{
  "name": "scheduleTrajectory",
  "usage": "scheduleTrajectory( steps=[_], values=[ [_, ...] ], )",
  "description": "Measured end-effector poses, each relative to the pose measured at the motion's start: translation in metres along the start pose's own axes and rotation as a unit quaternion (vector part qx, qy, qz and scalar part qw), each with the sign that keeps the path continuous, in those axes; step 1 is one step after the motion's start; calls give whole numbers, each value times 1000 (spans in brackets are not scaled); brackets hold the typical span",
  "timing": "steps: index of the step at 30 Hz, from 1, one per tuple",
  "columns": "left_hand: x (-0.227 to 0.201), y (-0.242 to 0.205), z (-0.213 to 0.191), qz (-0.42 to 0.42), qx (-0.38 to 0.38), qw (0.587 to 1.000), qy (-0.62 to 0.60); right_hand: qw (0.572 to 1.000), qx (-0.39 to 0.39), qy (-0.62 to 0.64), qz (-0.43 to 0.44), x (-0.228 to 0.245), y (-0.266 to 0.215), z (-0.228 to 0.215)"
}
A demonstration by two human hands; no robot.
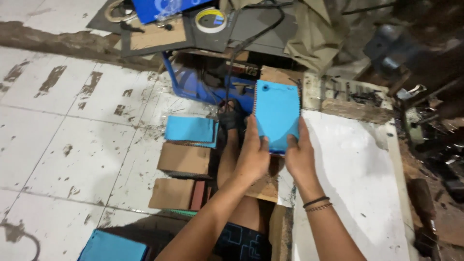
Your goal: Assembling notebook components by aligning covers and pages and using a manual binding machine.
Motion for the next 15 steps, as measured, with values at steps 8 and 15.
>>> scheduleTrajectory(
  steps=[8, 15],
  values=[
    [18, 7, 6, 21, -18, 998, 50, 997, -34, -67, -24, -21, 13, 11],
    [-26, -10, -11, -50, 8, 998, -38, 989, -71, -91, -98, -4, 0, 5]
  ],
)
Point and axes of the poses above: each hand's wrist, its own y-axis towards the middle knuckle, its own z-axis out of the palm, x = y × z, the point moved 1 cm from there along y, towards the middle knuckle, and after that the axes turned 14 degrees about -y, right-handed, at the moved point
